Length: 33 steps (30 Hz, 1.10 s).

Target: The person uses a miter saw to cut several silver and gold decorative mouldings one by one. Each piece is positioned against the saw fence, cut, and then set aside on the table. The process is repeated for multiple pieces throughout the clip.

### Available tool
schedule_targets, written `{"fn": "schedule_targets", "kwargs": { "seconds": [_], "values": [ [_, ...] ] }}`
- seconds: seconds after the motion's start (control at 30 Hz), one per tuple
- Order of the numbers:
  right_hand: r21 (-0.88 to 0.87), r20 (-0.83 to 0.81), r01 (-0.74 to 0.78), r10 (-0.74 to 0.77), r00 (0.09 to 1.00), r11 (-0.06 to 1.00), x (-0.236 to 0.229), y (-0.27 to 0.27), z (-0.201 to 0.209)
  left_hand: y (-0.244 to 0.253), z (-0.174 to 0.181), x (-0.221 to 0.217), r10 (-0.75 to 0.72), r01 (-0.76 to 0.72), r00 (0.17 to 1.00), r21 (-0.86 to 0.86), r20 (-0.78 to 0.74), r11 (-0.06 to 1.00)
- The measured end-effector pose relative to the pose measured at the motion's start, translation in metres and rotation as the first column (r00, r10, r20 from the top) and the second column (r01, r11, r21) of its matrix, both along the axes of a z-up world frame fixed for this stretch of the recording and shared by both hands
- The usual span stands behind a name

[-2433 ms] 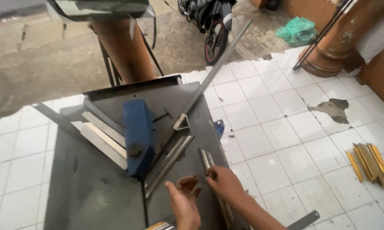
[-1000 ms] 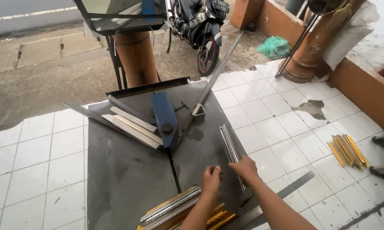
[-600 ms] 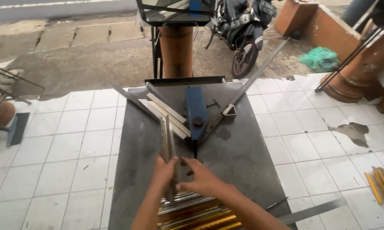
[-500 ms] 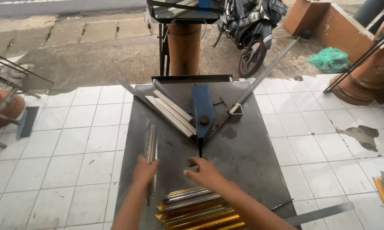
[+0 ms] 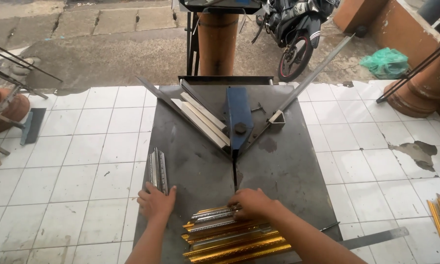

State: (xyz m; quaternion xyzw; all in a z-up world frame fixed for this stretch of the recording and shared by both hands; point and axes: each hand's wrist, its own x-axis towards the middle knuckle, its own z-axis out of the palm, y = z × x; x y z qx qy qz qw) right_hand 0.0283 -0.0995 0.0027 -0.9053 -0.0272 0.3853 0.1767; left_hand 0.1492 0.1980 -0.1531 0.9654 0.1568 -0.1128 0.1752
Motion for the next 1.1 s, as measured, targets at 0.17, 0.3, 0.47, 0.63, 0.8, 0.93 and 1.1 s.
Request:
{"fn": "schedule_targets", "kwargs": {
  "seconds": [0.17,0.3,0.47,0.63,0.8,0.93,1.1],
  "values": [
    [0.044,0.064,-0.016,0.013,0.998,0.999,-0.01,-0.023,-0.018,0.012,0.008,-0.022,-0.082,0.091,0.991,-0.082,0.107,0.993],
    [0.089,0.327,0.048,-0.075,0.942,0.995,-0.027,-0.043,-0.044,-0.008,0.051,-0.079,-0.443,0.513,0.767,-0.027,0.465,0.858],
    [0.091,0.522,0.142,-0.169,0.836,0.986,-0.078,-0.06,-0.066,-0.041,0.04,-0.156,-0.745,0.889,0.387,-0.004,0.543,0.459],
    [0.05,0.702,0.347,-0.28,0.654,0.936,-0.107,-0.093,-0.1,-0.058,0.031,-0.168,-0.787,0.872,0.459,-0.041,0.413,0.487],
    [0.162,0.209,0.347,-0.376,0.903,0.924,-0.108,-0.101,-0.062,-0.059,0.023,-0.144,-0.771,0.819,0.559,-0.058,0.304,0.571],
    [0.346,0.232,0.474,-0.564,0.793,0.81,-0.097,-0.115,-0.086,-0.065,0.022,-0.12,-0.78,0.839,0.523,-0.045,0.344,0.543],
    [0.273,0.197,0.595,-0.649,0.734,0.756,-0.091,-0.122,-0.092,-0.074,0.055,-0.104,-0.749,0.76,0.647,-0.197,0.141,0.619]
  ]
}}
